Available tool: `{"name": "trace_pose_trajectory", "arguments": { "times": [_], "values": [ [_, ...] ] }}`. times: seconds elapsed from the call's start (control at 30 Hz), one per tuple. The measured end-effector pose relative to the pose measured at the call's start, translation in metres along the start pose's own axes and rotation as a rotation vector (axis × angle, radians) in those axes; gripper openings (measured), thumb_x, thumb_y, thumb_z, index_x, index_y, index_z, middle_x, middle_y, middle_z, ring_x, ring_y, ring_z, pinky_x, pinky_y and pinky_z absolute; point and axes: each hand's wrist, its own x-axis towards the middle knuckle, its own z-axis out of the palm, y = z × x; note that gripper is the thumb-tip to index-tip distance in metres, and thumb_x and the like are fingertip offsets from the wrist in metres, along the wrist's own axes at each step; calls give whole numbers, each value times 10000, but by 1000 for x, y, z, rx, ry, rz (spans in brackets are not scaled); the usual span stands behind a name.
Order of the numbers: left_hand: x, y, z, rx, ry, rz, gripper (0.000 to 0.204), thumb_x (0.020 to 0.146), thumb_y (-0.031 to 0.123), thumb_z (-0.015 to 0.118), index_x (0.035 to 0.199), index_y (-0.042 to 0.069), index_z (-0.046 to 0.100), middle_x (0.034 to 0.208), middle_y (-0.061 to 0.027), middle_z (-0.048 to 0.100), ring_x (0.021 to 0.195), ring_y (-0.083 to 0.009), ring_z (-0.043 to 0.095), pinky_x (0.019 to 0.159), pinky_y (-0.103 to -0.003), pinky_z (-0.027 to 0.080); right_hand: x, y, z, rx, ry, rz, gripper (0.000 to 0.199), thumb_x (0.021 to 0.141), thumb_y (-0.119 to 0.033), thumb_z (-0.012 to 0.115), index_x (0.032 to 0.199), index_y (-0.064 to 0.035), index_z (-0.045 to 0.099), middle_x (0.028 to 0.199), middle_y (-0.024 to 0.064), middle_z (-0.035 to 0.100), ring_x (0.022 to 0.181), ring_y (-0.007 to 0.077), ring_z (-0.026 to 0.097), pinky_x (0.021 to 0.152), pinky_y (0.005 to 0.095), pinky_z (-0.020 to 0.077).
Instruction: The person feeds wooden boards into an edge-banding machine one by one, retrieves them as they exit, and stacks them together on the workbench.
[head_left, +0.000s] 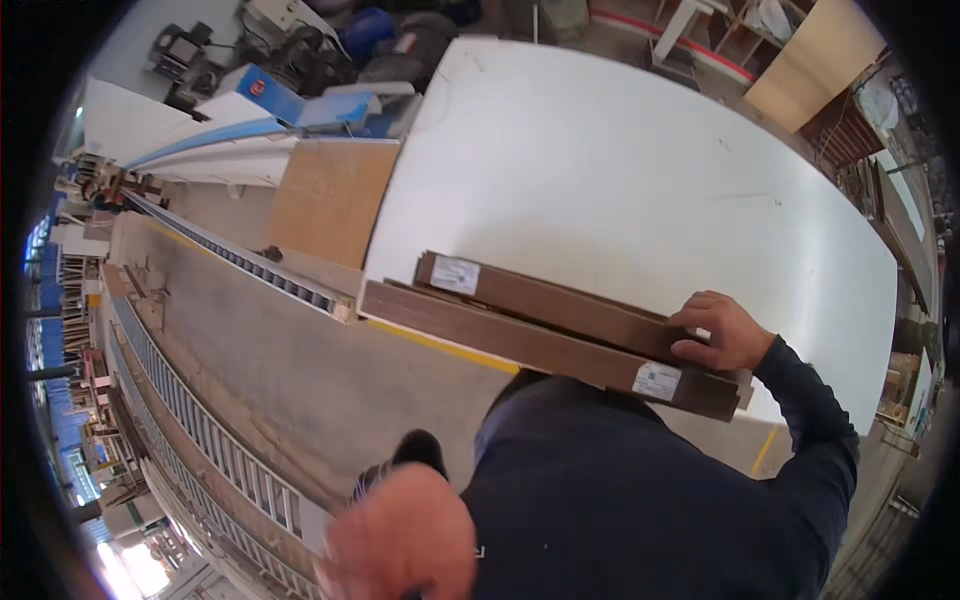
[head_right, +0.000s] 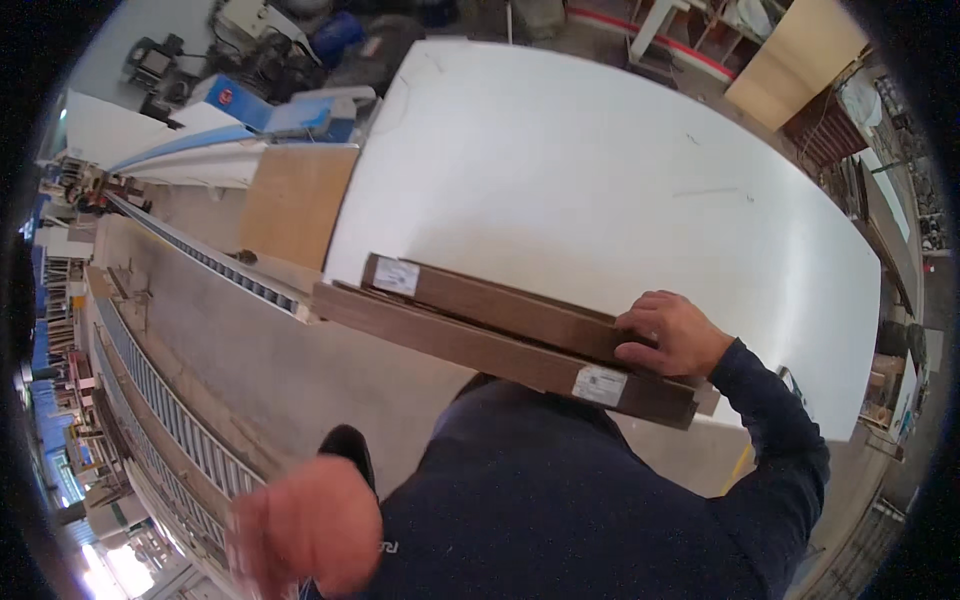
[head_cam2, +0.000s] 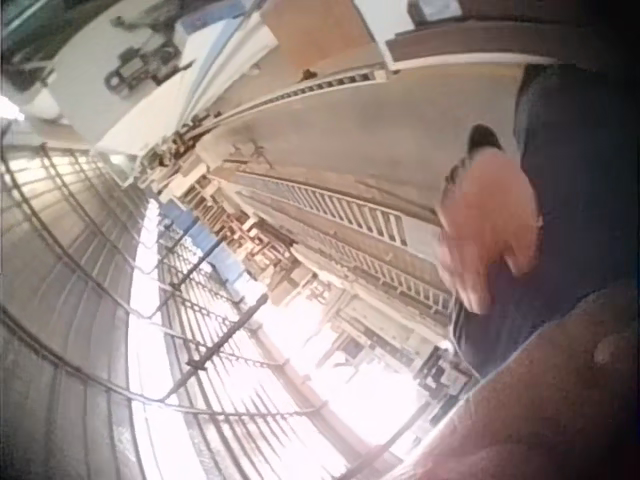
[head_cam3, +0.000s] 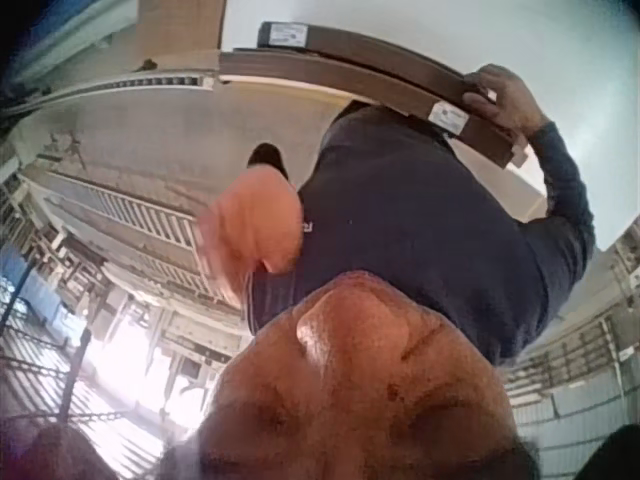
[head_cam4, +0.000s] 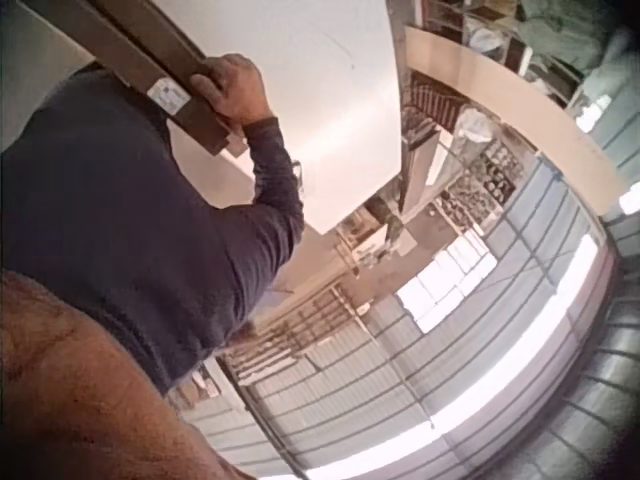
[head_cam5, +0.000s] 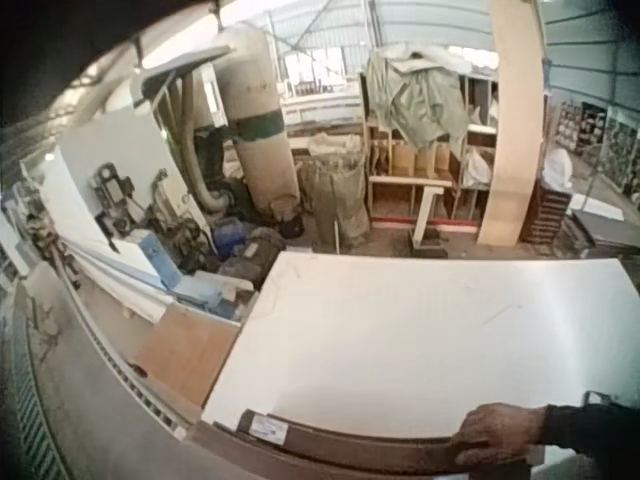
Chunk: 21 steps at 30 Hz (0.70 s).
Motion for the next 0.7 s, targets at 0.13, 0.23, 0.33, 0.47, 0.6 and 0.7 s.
{"name": "trace_pose_trajectory", "arguments": {
  "times": [0.13,0.23,0.33,0.47,0.6,0.7],
  "values": [
    [-10,16,16,-142,55,181,224,798,90,602,1007,28,552,937,-128,597,833,-211,544,762,-346,450,36,-10,-12,-70,79,-104,237,851,-198,727,1019,-42,668,907,117,652,853,308,617,808,392,510],
    [-11,22,31,-216,61,217,232,808,105,595,1023,30,550,945,-128,597,842,-215,544,768,-349,448,58,-22,-14,-73,191,-227,205,867,-187,713,1008,-46,667,885,113,657,847,308,620,791,393,512],
    [-5,24,40,-271,37,191,242,817,120,589,1038,31,548,954,-128,596,852,-218,544,775,-351,447,68,-34,-12,-31,176,-251,210,854,-161,722,1018,-39,676,901,113,664,825,301,621,763,384,510],
    [5,25,42,-383,17,102,255,829,139,579,1058,33,544,965,-128,595,865,-223,544,784,-354,445,78,-35,-10,-22,193,-238,185,864,-155,713,1005,-42,675,897,105,666,801,299,623,741,373,513],
    [27,26,53,-655,-9,-91,269,842,159,570,1079,35,541,976,-128,595,879,-227,544,793,-357,443,93,-38,-8,-29,230,-316,149,878,-146,698,987,-48,672,886,96,664,780,297,623,725,360,515],
    [56,34,66,-1154,-31,-463,280,851,174,564,1094,37,539,984,-128,594,888,-231,544,800,-359,441,112,-49,-6,49,265,-431,123,876,-110,690,983,-52,672,877,90,660,770,287,619,718,350,509]
  ]
}}
